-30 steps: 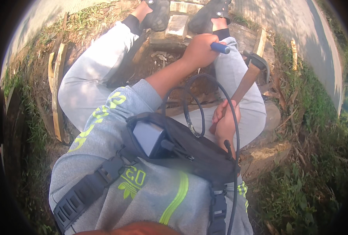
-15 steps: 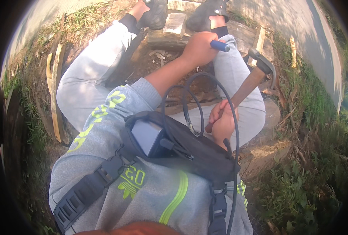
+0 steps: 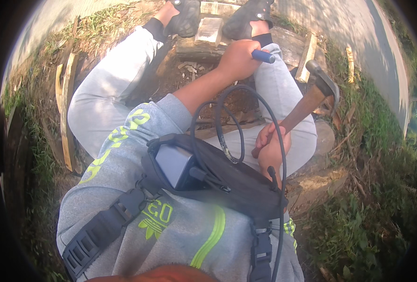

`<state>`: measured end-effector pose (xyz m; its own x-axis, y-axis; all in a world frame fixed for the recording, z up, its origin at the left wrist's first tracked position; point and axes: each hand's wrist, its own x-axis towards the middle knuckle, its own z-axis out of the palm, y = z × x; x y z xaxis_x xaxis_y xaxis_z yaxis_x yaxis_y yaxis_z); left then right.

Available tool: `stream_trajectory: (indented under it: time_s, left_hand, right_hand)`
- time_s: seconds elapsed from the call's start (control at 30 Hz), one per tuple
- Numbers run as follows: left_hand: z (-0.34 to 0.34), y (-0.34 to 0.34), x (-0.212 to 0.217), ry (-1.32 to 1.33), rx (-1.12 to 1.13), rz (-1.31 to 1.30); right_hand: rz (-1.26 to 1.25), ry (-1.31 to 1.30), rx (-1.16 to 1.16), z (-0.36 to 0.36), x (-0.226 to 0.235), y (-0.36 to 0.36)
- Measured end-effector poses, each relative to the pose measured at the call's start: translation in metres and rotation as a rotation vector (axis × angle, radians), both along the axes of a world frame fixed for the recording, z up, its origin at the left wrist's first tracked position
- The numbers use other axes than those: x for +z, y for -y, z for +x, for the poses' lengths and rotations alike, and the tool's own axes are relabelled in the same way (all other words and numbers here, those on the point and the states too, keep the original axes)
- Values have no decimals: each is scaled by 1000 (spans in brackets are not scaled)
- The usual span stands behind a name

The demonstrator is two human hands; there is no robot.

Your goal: The person uses a hammer and chisel to carve a piece of wood while sitting on logs outdoors.

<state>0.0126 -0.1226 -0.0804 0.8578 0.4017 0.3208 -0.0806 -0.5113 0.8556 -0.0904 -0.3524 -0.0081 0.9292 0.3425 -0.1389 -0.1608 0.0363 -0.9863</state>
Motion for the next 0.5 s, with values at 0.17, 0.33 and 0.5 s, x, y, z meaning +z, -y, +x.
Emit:
stream_trajectory:
  time_s: [0.17, 0.33, 0.5]
  left_hand:
    - [2, -3, -1, -2, 4, 14]
    - [6, -1, -7, 20, 3, 25]
    - [5, 0, -7, -3, 9, 20]
  right_hand:
    - [-261, -154, 81, 8, 8, 1]
    - [-1, -85, -32, -1, -2, -3]
    - [-14, -163, -59, 3, 3, -4]
